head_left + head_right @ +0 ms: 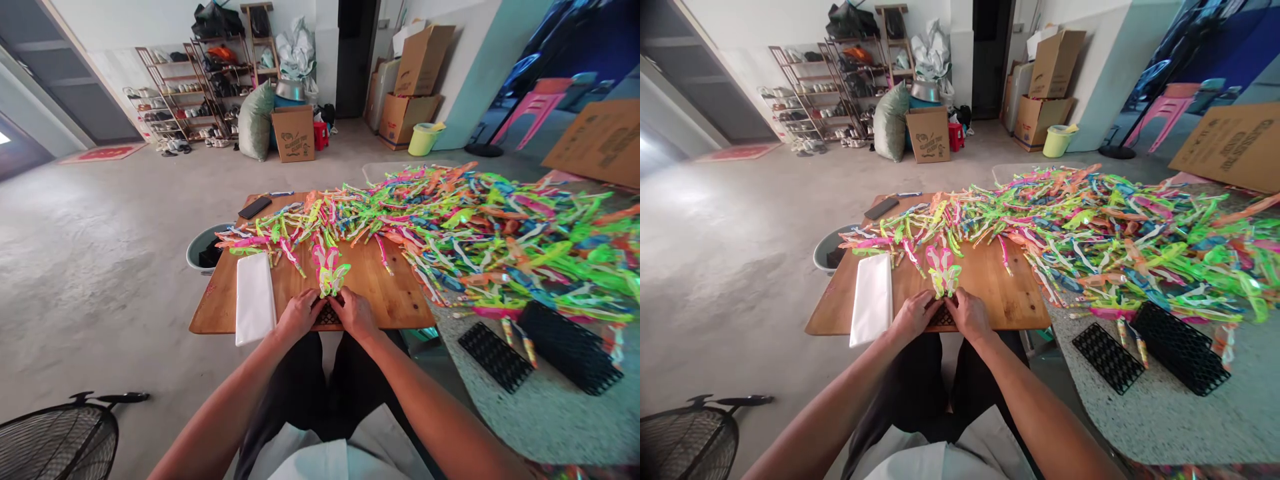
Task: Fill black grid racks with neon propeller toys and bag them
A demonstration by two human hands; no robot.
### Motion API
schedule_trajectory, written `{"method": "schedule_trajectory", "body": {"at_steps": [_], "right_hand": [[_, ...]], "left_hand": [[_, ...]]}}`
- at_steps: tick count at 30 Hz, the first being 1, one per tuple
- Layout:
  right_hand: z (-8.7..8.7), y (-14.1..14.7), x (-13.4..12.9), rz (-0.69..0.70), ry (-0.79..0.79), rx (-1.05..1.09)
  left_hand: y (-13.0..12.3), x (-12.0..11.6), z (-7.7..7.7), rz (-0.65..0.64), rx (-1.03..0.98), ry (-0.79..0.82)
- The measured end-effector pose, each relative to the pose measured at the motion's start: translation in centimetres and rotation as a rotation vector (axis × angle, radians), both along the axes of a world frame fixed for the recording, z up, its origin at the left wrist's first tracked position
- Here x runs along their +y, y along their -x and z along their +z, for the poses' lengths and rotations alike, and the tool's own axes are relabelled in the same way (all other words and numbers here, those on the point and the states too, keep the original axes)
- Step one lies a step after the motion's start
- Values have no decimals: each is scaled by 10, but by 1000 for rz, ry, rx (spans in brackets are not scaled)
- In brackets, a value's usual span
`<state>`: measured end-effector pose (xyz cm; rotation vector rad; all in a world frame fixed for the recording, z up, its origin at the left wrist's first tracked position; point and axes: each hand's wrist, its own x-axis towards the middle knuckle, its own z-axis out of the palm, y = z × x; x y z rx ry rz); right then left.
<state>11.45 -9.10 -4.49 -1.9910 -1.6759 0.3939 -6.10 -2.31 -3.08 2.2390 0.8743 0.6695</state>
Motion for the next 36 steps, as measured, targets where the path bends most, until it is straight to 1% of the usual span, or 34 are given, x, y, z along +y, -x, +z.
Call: {"method": "schedule_trajectory", "body": {"at_steps": [6,11,14,17,20,23,28,33,36], "right_hand": [[6,-4,-1,99,-8,0],[11,-5,3,83,26,15],[12,-4,8,104,40,-24],[15,-6,12,149,45,-32],[17,-10,15,166,49,-18],[15,-16,17,158,48,20],[8,-23,20,186,42,106],[6,-22,20,188,52,27],[8,-21,20,193,45,0]], "left_hand": [[-1,5,0,1,28,-16],[-2,7,-2,1,62,-83],[-1,12,-2,-40,59,-83],[0,18,-1,-103,29,-41],[-1,25,-2,-133,21,4],[-4,29,-3,-146,31,14],[-6,28,-6,-144,54,-29],[-5,25,-14,-131,91,-79],[-6,26,-14,-133,94,-89]]}}
